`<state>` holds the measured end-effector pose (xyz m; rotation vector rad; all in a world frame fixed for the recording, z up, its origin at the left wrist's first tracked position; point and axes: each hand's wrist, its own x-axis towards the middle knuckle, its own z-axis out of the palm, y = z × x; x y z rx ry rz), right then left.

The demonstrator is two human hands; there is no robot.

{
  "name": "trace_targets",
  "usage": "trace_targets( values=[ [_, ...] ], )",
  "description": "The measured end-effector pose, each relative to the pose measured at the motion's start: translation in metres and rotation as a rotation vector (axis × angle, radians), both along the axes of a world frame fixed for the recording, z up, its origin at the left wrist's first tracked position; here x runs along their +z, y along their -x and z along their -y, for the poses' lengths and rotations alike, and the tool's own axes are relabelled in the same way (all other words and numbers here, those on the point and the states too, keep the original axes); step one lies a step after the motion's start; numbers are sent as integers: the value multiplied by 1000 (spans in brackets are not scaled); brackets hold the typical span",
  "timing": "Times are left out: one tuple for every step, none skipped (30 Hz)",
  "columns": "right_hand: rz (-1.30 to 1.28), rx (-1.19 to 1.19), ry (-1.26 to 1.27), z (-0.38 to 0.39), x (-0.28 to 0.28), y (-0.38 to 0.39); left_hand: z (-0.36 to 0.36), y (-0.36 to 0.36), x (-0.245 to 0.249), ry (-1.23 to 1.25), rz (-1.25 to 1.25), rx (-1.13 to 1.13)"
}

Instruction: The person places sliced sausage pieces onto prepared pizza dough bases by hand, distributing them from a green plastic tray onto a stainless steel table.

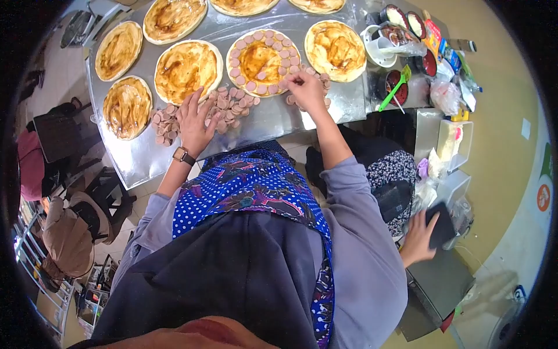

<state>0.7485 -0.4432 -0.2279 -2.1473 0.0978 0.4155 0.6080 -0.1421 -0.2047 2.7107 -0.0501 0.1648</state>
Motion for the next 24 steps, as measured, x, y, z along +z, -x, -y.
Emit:
trace_targets(
  values=[
    [12,38,-54,-6,-4,-6,1,0,0,-6,-7,-3],
    [24,76,-108,-11,-7,-10,1,0,0,-13,-14,-4],
    [24,76,-109,-18,-9,-13,2,0,0,-14,-14,-5],
    [92,105,35,-24,-11,-15,2,0,0,-9,-9,-11],
    [160,134,180,-27,-11,-17,2,0,0,-4,-3,-16],
    [159,134,178,-28,-9,-18,3,0,0,-5,-4,-15],
    [163,148,175,-28,-7,-20,3,0,1,0,6,-9],
    [165,163,171,-29,-5,-21,3,0,2,5,16,-1],
    [164,165,170,-25,-9,-23,2,1,2,4,15,2],
    [127,114,28,-20,-17,-27,1,2,2,2,17,7],
    [90,63,-114,-14,-25,-28,0,2,3,1,19,12],
    [65,45,-212,-15,-22,-28,-1,3,2,2,20,16],
    [64,46,-211,-17,-19,-26,-2,4,1,-5,17,14],
    [69,88,-154,-19,-17,-21,-3,5,-1,-11,14,11],
    [73,131,-96,-24,-15,-18,-2,5,-1,-8,14,11],
    [110,178,-15,-31,-16,-16,-2,4,-1,-5,1,9],
    [109,180,-15,-36,-15,-14,-3,5,-1,-4,-13,7],
    [238,235,122,-41,-10,-10,-3,4,-1,-6,-14,9],
    [368,289,259,-46,-6,-8,-2,3,-1,0,-5,14],
    [407,299,280,-47,-9,-7,-2,2,-1,7,4,20],
    [406,299,279,-47,-9,-7,-1,1,0,7,4,20],
    [455,306,298,-47,-9,-7,-1,1,0,-4,8,19],
    [504,311,316,-47,-10,-7,-1,0,1,-16,12,18],
    [504,311,316,-48,-8,-6,-2,0,0,-16,12,18]
  ],
)
